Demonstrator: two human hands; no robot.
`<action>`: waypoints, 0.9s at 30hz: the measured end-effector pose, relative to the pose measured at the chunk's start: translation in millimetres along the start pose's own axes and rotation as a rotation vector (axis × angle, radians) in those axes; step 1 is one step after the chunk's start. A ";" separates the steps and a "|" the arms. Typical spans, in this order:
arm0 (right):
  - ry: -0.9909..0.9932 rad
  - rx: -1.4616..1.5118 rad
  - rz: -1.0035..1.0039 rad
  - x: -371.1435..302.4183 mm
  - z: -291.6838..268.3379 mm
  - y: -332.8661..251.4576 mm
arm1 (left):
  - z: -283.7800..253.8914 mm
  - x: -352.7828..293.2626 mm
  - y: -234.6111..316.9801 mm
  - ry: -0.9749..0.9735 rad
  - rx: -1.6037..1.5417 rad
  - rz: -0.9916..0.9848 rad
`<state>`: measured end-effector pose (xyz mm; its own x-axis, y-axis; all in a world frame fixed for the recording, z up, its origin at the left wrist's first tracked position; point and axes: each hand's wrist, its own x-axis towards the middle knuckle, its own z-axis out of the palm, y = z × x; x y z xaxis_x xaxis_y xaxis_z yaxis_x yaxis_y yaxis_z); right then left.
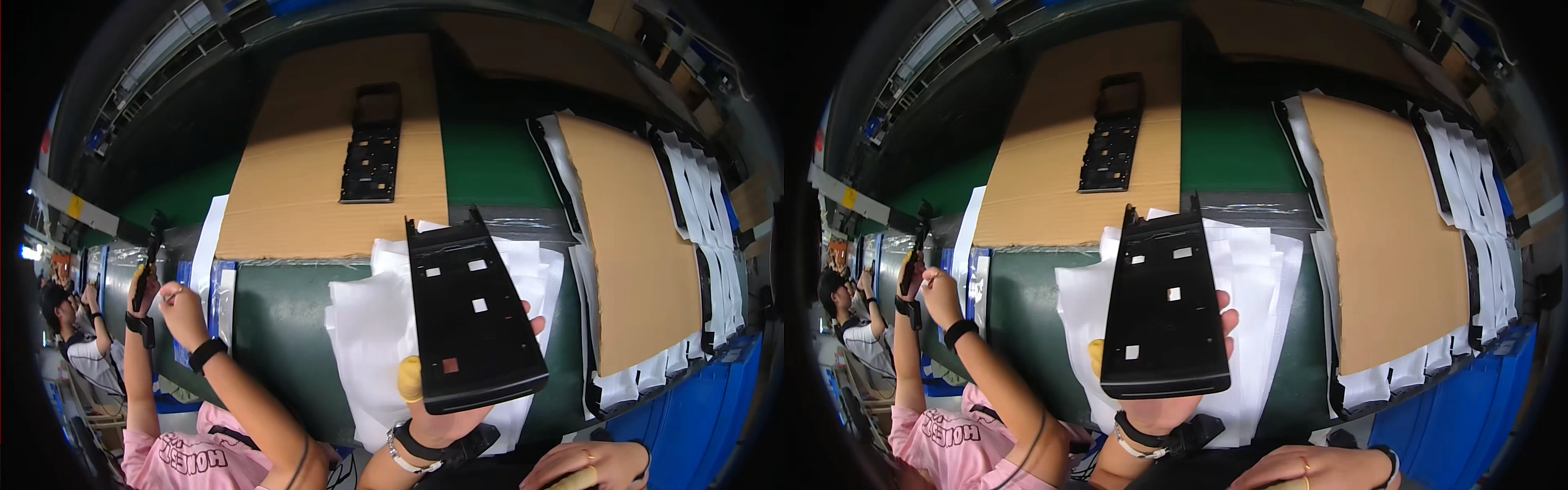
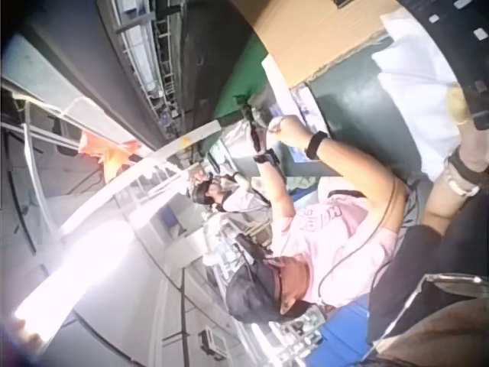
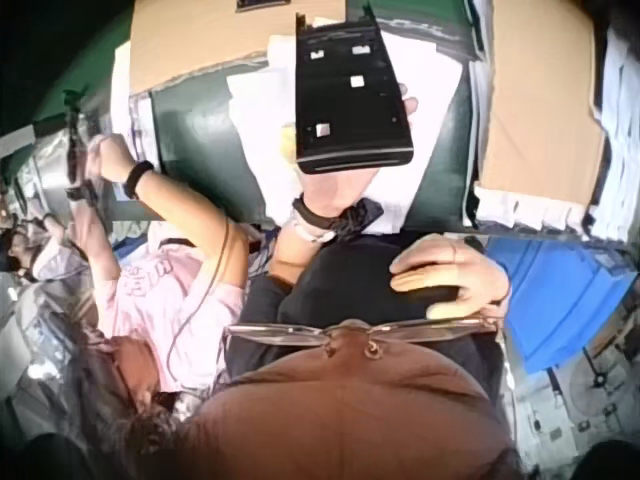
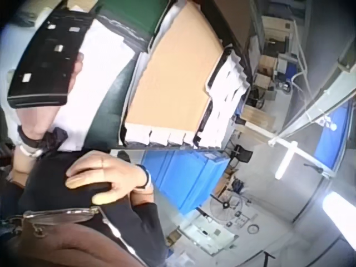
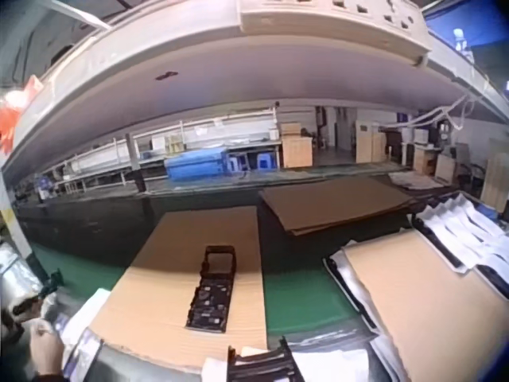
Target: The recorder is assembling components into a black plastic housing, placing foam pads and handling parts on an electronics factory assembly line.
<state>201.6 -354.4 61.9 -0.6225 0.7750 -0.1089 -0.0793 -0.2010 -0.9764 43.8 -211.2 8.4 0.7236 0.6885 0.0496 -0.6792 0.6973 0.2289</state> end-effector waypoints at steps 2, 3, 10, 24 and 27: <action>0.329 -0.151 0.046 9.7 6.4 -20.8 | 4.6 -1.2 -0.4 0.022 -0.001 0.006; 0.508 -0.576 -0.023 12.0 10.5 -27.6 | 6.6 -1.0 -0.3 0.043 -0.003 0.005; 0.827 -1.201 -0.199 80.3 -5.8 -35.7 | -10.4 -2.8 7.8 0.017 -0.083 0.022; 0.725 -1.286 -0.305 97.0 -19.1 -10.0 | -9.2 -0.2 13.2 -0.025 -0.018 -0.027; 0.752 -1.232 -0.310 101.8 -16.8 -11.4 | -1.7 0.2 17.5 0.128 0.053 -0.115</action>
<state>152.2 -263.1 58.8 -0.1333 0.8900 0.4360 0.8056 0.3536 -0.4755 31.8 -198.5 10.8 0.7724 0.6267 -0.1031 -0.5829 0.7639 0.2771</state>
